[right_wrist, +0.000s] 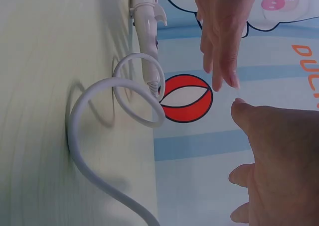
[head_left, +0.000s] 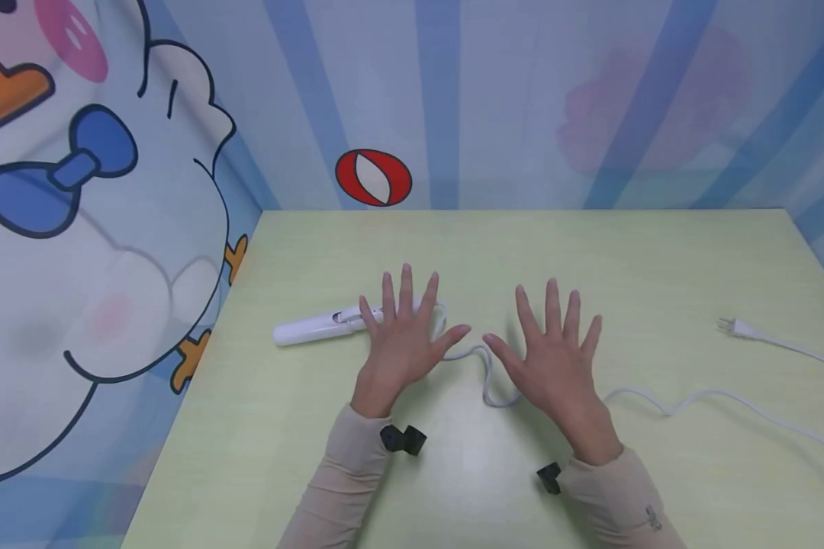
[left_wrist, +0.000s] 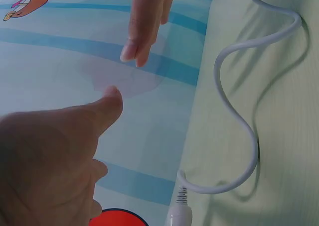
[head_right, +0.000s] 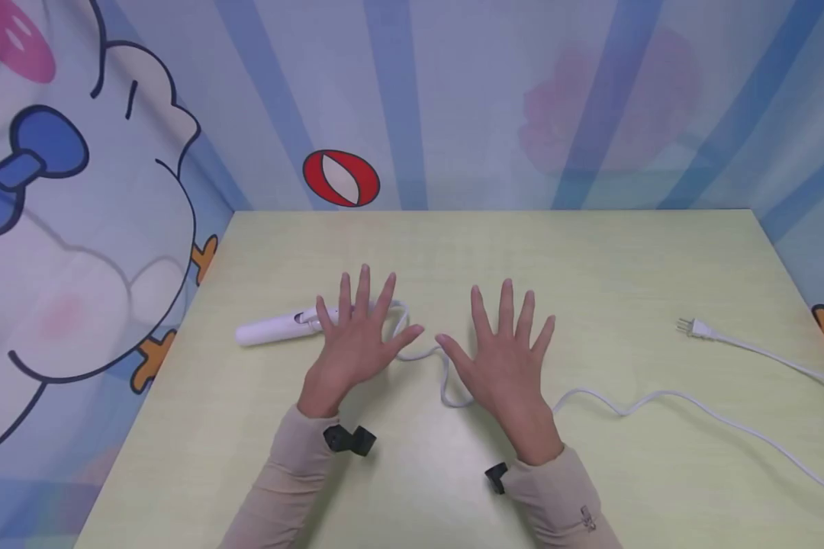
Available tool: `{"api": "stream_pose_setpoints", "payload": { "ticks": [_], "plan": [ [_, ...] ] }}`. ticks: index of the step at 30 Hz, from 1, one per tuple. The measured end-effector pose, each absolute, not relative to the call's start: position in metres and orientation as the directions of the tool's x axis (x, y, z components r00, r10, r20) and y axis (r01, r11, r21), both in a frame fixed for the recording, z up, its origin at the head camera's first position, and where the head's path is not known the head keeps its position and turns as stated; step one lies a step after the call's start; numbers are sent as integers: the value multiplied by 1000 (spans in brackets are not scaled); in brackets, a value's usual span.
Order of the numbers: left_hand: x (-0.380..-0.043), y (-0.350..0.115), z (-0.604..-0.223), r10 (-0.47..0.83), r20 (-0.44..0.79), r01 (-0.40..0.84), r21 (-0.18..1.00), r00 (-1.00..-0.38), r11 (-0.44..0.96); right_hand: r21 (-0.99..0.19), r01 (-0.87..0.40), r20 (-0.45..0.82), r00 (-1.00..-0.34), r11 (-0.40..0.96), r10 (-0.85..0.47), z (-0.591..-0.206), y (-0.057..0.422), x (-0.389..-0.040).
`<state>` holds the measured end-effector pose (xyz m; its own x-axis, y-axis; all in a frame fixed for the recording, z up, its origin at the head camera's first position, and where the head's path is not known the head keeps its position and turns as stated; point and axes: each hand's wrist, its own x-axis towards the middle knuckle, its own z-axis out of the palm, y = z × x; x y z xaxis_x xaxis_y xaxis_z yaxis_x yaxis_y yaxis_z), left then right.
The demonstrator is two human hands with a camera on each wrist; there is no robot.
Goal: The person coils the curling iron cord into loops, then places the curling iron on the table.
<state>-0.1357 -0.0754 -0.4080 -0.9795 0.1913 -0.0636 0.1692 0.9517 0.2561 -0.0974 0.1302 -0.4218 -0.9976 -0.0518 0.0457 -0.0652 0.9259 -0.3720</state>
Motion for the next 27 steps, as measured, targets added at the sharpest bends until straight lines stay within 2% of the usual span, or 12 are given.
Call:
{"api": "stream_pose_setpoints", "payload": {
  "ticks": [10,19,27],
  "plan": [
    [-142,-94,-407,148,-80,113,333,-986,936,-418,-89,46,-996,904,-77,-420,131,-98],
    [-144,-125,-405,60,-127,10,363,-990,932,-521,-184,159,-980,833,-116,-427,130,-101],
    [-147,-148,-408,23,-187,-49,371,-982,928,-643,-139,65,-990,753,-128,-425,126,-102]
  ]
}}
